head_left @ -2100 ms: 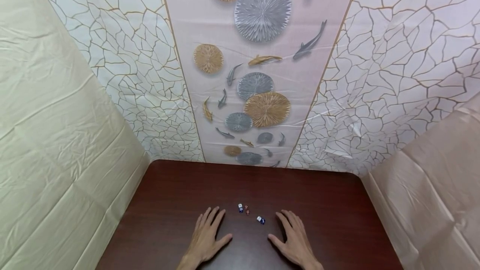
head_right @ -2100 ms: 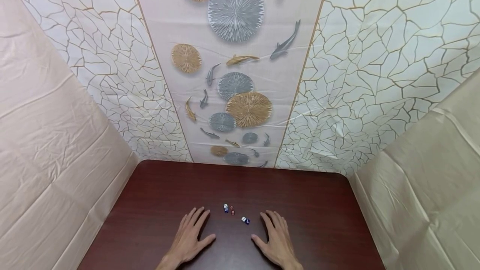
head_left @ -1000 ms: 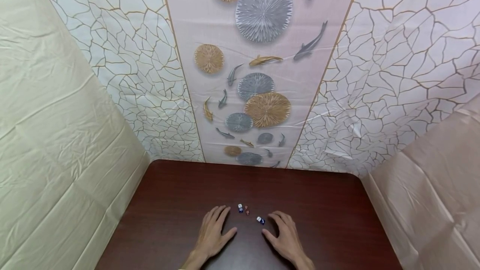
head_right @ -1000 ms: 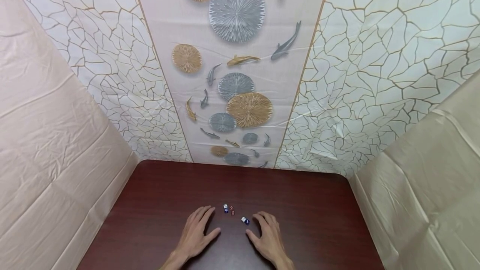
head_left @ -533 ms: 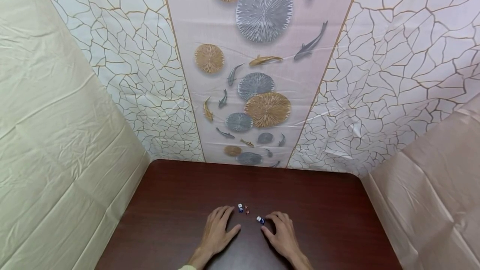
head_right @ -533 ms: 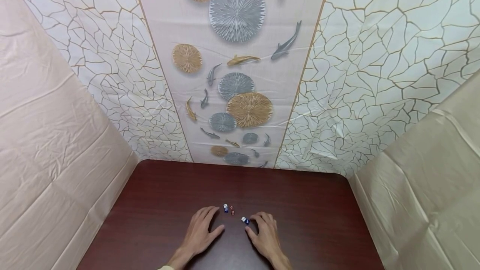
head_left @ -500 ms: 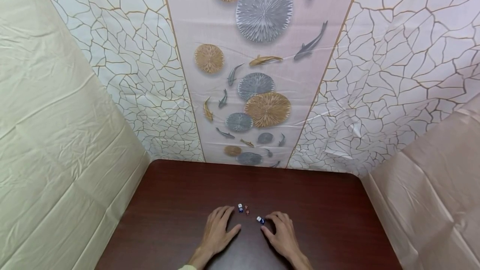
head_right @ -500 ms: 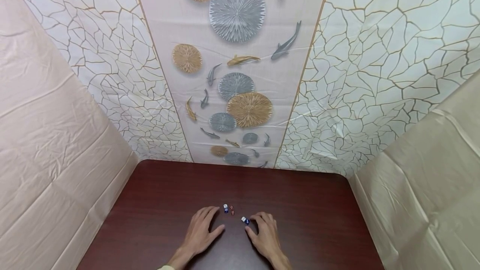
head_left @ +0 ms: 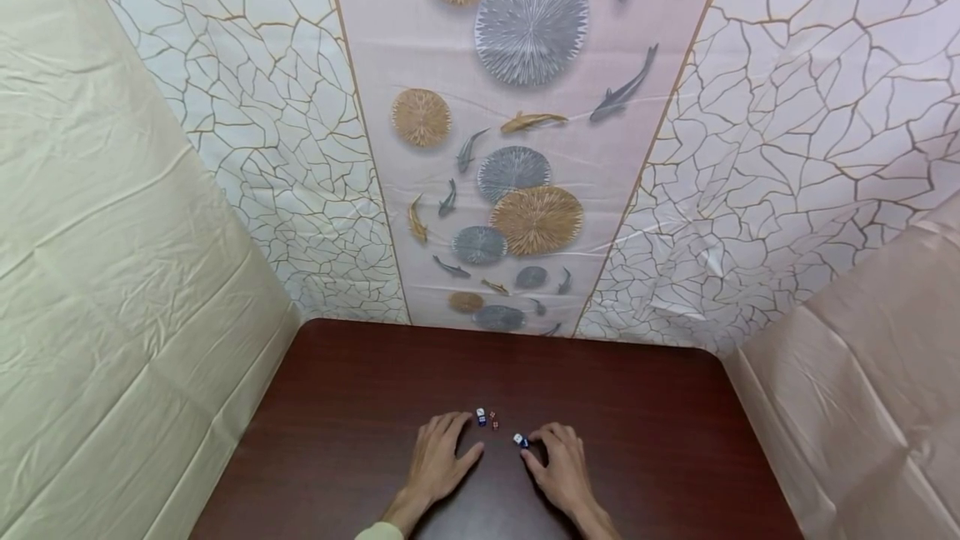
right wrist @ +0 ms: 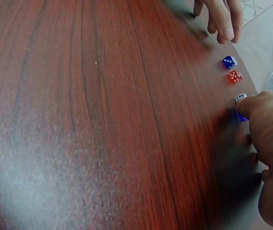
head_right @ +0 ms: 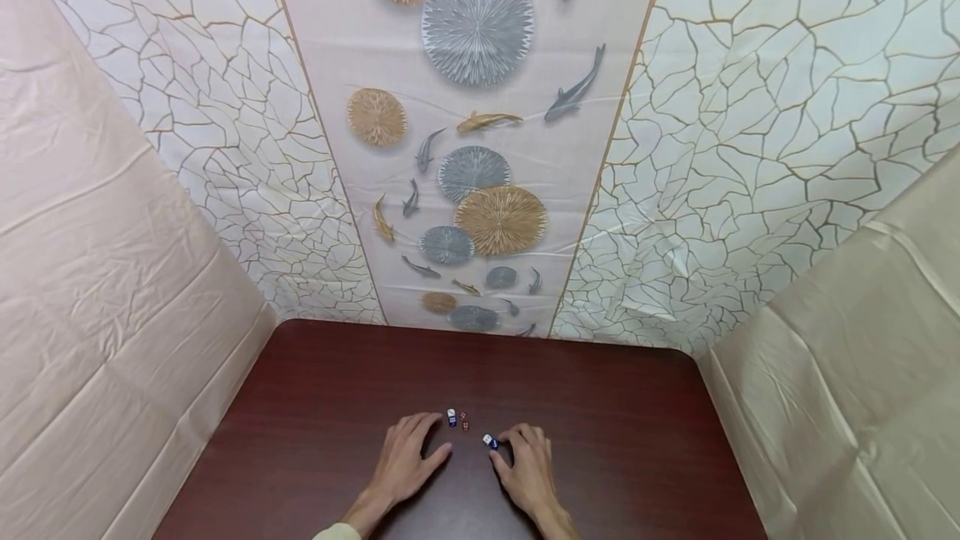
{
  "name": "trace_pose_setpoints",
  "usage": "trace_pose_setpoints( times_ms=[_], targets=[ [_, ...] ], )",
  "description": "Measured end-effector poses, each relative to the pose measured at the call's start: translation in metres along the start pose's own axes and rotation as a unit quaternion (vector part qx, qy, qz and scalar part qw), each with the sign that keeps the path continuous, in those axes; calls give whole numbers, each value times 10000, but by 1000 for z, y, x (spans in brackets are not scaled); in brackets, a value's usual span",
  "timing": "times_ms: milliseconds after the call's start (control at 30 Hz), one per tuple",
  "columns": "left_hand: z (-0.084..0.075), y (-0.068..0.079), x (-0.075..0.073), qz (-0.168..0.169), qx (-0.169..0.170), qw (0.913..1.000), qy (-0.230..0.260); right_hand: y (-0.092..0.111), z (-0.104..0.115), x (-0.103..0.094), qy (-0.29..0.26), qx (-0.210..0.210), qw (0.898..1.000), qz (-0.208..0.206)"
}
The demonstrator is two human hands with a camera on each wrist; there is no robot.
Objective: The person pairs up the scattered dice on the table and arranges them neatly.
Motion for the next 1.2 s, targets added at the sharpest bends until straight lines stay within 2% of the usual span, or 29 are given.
trace_pose_setpoints(
  times_ms=[267,567,933,1200],
  targets=[
    [1,-4,7,-27,-40,9999,95,0,-2,5,95,169,9996,215],
    [2,-6,12,-145,-43,9999,58,0,-1,5,141,81,9998,65],
    [3,-10,11,-177,-118,9997,103,3,0,0,40,71,9999,-96],
    [1,-12,9,-175,-92,9998,77,5,1,-4,-106,130,9998,129]
  ],
)
Point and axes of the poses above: each hand's wrist, its own y-axis away from the middle knuckle, its own x-axis out of the palm, z = x × y, the point moved 7 cm from there along -y, towards the middle knuckle, and after that the axes turned 2 degrees about -z, right-handed, at the moved point
